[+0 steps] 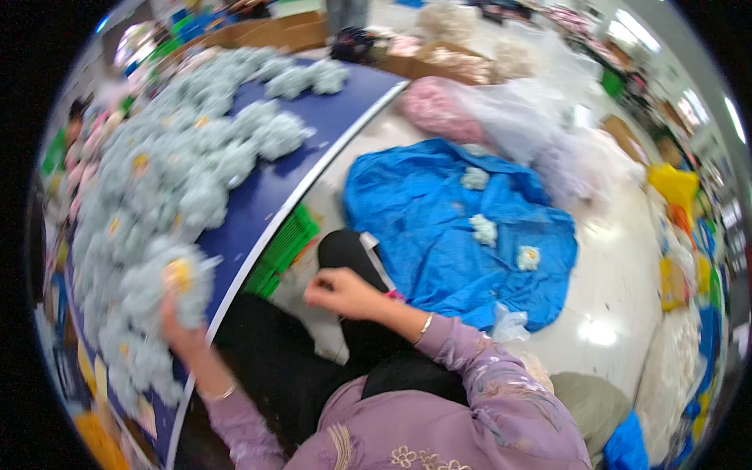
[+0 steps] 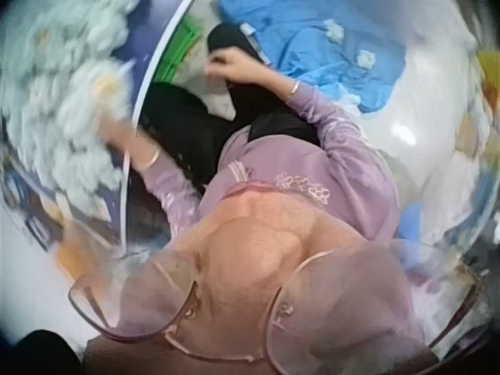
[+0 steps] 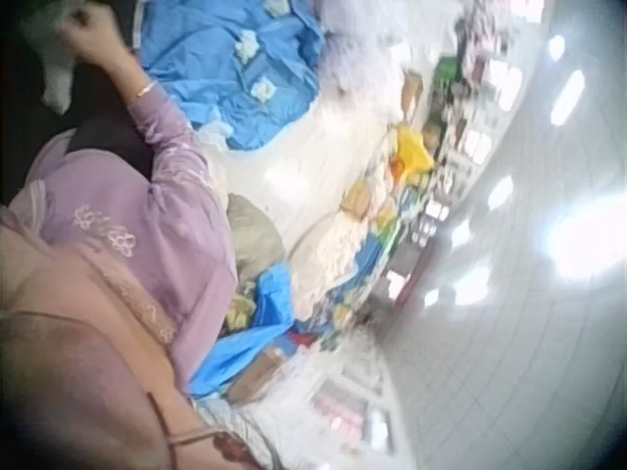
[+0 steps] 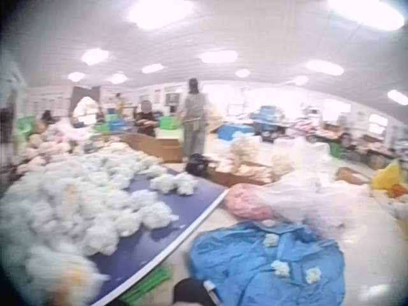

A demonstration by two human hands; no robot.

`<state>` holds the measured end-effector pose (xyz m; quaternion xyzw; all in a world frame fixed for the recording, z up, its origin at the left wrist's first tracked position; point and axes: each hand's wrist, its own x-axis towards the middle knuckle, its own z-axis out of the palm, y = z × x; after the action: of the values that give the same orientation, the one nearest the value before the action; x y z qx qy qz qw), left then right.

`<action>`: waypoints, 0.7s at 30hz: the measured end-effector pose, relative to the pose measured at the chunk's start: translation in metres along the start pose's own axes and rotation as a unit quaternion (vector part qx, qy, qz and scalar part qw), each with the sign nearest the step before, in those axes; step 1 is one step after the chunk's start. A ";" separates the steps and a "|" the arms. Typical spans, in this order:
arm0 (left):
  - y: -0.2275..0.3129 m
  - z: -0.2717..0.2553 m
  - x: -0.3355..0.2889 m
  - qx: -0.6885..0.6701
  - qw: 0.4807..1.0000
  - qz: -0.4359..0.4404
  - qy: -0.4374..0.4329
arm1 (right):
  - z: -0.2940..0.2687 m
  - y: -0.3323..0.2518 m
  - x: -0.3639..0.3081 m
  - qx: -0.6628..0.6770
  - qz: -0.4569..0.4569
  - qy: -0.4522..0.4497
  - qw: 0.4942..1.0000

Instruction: The person repeatedly picks up small light-blue stuffed toys from a table, uses scissors to trim loose threads or excess fabric, and places the finished items onto a blue tarp on the floor. The process is repeated for multiple toys throughout the clip.

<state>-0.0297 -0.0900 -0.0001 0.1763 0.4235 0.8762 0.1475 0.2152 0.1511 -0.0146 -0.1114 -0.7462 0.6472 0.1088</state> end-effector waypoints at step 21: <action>-0.069 0.133 -0.067 -0.010 0.989 -0.142 -0.035 | -0.004 -0.027 0.021 0.091 -0.025 0.103 0.990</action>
<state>0.0955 0.0162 0.0099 0.1440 0.4296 0.8441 0.2868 0.1953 0.1580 0.0134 -0.1481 -0.6716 0.6946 0.2110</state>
